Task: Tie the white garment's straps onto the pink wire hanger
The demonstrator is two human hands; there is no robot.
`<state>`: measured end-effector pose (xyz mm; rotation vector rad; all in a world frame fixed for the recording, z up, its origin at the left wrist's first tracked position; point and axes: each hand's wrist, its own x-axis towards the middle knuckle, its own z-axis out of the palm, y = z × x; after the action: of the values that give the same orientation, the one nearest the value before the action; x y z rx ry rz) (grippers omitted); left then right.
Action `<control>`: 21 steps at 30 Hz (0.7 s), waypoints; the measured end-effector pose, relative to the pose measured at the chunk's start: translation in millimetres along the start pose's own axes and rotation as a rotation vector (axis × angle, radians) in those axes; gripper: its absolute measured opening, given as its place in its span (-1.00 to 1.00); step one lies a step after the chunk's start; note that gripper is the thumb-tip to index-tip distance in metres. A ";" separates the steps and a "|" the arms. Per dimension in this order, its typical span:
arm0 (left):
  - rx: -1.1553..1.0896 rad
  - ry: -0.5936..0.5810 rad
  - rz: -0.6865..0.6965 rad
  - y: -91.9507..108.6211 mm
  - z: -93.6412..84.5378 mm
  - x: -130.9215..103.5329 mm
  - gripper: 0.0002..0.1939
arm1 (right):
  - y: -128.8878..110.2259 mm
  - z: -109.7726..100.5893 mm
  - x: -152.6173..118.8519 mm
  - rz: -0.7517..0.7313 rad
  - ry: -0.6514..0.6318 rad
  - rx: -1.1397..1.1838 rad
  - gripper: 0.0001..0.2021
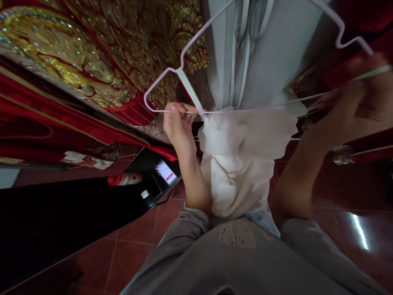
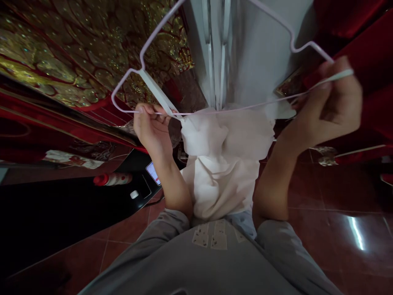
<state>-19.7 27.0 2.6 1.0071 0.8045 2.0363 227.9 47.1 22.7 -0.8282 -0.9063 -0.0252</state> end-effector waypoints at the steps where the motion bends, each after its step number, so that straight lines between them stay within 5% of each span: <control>1: -0.009 -0.012 -0.001 -0.6 0.1 -0.1 -0.68 | 10.8 -7.3 9.5 -0.034 0.062 0.021 -0.54; 4: -0.049 -0.032 0.002 -3.0 0.2 -1.4 -0.70 | 36.5 -28.3 31.3 -0.070 0.003 0.064 -0.63; 7: -0.051 -0.016 0.014 -4.8 -0.2 -2.0 -0.68 | 39.3 -36.3 42.9 -0.027 -0.186 0.047 -0.61; 14: 0.045 0.009 0.036 -0.1 0.0 -0.3 -0.63 | -1.5 -10.2 56.7 0.056 -0.653 -0.294 -0.54; 21: -0.062 -0.043 0.047 -1.4 -2.8 1.7 -0.66 | -12.6 11.0 62.2 0.152 -0.741 -0.349 -0.51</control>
<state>-22.4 28.6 0.9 1.0409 0.6972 2.0593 255.7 64.7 78.1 -1.2648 -1.5576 0.2799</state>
